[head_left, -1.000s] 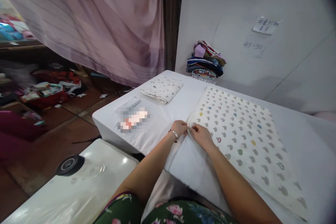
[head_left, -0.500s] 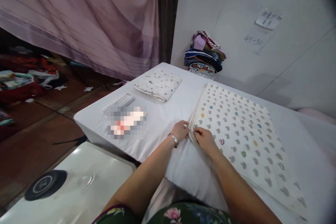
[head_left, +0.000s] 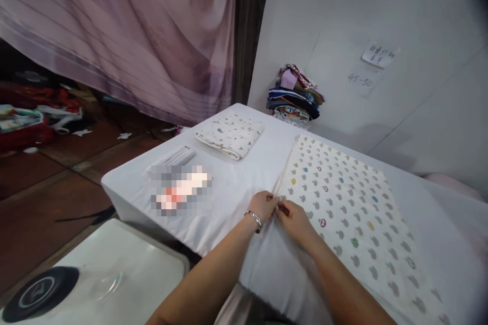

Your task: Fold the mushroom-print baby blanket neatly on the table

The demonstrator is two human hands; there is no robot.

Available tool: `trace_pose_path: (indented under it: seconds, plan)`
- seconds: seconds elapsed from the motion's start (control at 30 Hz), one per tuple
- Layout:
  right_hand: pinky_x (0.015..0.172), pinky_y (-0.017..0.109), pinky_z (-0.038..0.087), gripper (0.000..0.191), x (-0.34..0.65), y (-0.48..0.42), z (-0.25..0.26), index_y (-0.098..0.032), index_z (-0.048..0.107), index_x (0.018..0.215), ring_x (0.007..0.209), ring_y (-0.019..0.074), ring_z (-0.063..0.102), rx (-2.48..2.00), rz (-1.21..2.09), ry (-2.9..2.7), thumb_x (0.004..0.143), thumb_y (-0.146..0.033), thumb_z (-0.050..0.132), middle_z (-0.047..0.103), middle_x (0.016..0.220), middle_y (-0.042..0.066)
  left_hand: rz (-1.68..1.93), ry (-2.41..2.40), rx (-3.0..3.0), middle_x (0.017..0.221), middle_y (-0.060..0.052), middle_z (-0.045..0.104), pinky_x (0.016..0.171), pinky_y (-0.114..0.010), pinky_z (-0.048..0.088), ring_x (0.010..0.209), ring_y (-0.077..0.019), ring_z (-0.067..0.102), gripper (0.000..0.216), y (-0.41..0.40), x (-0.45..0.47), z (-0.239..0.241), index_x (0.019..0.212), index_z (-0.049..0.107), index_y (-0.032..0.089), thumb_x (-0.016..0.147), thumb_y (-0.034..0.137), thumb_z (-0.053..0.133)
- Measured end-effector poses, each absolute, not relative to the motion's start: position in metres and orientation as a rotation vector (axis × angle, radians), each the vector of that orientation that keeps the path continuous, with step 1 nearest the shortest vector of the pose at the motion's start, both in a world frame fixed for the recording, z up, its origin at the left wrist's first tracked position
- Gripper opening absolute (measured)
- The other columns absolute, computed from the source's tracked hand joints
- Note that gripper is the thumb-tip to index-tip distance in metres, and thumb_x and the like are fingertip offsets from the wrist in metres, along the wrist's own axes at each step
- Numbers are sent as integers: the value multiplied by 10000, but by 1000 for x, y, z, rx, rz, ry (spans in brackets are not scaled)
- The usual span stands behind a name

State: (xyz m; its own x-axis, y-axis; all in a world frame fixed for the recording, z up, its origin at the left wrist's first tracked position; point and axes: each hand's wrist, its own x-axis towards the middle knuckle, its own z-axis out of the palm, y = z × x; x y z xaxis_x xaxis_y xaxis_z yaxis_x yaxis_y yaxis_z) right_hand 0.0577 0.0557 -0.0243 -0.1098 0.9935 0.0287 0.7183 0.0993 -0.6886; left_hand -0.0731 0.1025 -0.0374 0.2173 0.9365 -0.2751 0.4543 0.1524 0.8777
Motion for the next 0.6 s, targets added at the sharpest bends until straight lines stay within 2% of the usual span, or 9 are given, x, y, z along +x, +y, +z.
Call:
trace_pose_path:
  seconds: [0.1, 0.2, 0.3, 0.47, 0.6]
  plan:
    - [572, 228, 429, 224, 77, 74, -19, -184, 654, 794, 580, 135, 563, -1735, 840, -1829, 776, -307, 467, 629, 643, 1, 582, 1466, 1510, 698, -35, 663, 620, -217, 431, 669, -146, 614, 234, 101, -71, -37, 906, 650, 151, 762, 299, 539]
    - [542, 200, 418, 199, 98, 113, -11, -182, 641, 780, 559, 116, 570, -1938, 726, -1752, 776, -296, 478, 639, 643, -1, 628, 1510, 1559, 785, -35, 681, 681, -222, 432, 748, -148, 618, 228, 97, -68, -37, 922, 655, 167, 751, 277, 551]
    - [484, 191, 398, 191, 108, 160, -7, -163, 613, 777, 488, 109, 557, -2124, 694, -1684, 792, -301, 482, 622, 571, 8, 681, 1503, 1630, 789, -21, 681, 691, -222, 426, 741, -136, 611, 240, 94, -66, -38, 956, 646, 184, 761, 279, 544]
    - [419, 194, 380, 282, 107, 210, -11, -137, 580, 724, 379, 114, 524, -2229, 785, -1614, 787, -409, 538, 537, 410, 1, 730, 1457, 1733, 741, 1, 660, 629, -217, 404, 684, -128, 592, 296, 91, -63, -42, 1049, 585, 201, 772, 284, 522]
    - [378, 191, 365, 235, 108, 215, -14, -138, 538, 625, 337, 104, 501, -2244, 946, -1544, 737, -325, 627, 510, 390, -10, 729, 1447, 1725, 709, 13, 639, 608, -214, 387, 669, -131, 581, 305, 90, -64, -42, 1071, 537, 210, 775, 276, 511]
